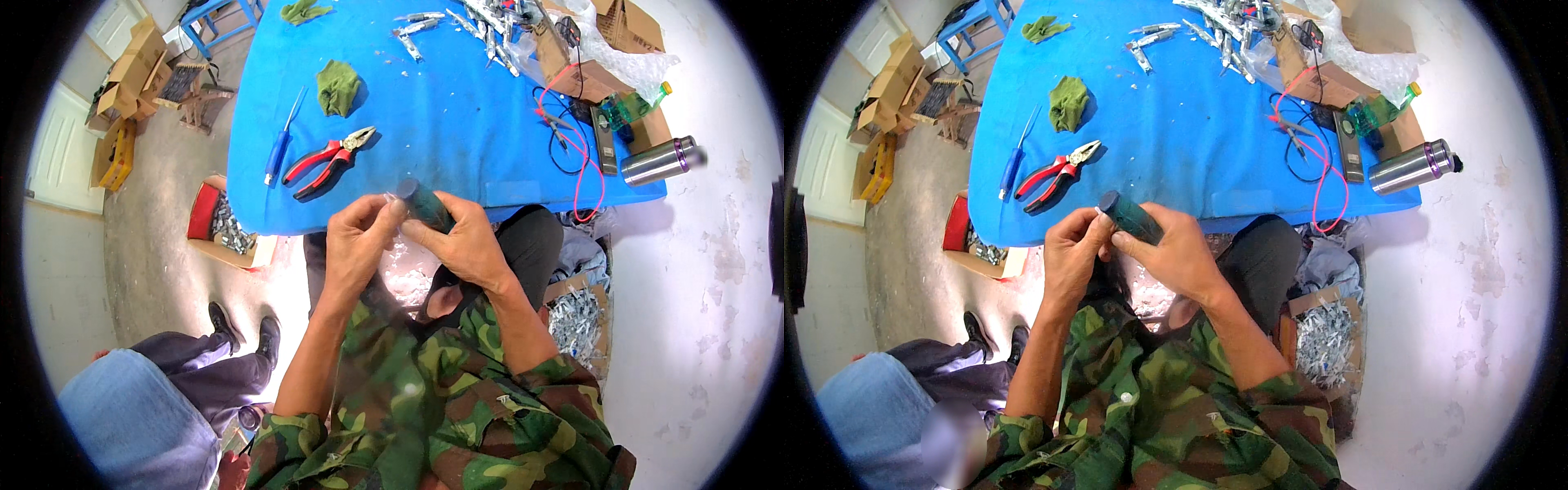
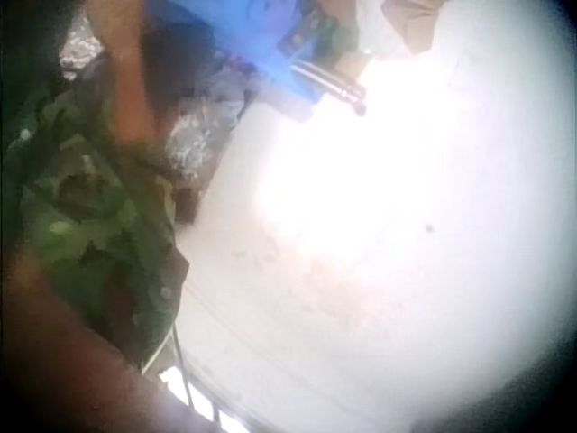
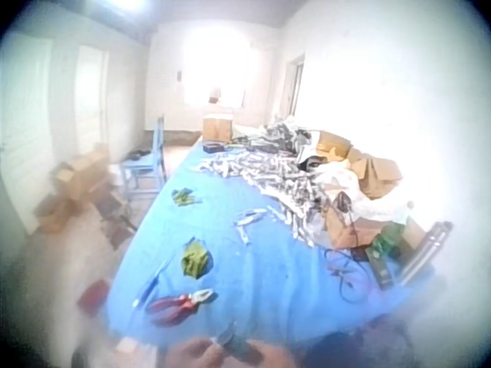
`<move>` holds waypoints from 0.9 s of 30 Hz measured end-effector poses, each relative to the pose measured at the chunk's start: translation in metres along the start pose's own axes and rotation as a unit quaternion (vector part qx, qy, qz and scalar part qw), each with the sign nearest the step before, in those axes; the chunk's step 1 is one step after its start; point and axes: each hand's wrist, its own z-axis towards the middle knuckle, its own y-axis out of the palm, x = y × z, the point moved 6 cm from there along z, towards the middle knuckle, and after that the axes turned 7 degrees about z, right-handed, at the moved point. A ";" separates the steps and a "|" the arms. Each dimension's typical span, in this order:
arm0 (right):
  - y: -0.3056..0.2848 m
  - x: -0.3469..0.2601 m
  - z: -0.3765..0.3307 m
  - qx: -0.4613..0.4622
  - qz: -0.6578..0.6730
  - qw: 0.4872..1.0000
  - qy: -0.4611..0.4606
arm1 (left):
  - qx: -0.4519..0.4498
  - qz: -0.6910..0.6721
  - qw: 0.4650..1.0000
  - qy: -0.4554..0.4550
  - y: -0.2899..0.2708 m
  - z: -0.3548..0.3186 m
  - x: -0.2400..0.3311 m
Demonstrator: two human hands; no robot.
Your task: The person assembles small metal components by hand, using pliers and a screwdriver to fit pieces together at a workstation.
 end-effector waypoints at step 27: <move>0.023 0.009 -0.007 0.017 0.268 0.953 0.143 | 0.060 -0.008 0.998 0.027 -0.019 -0.024 0.013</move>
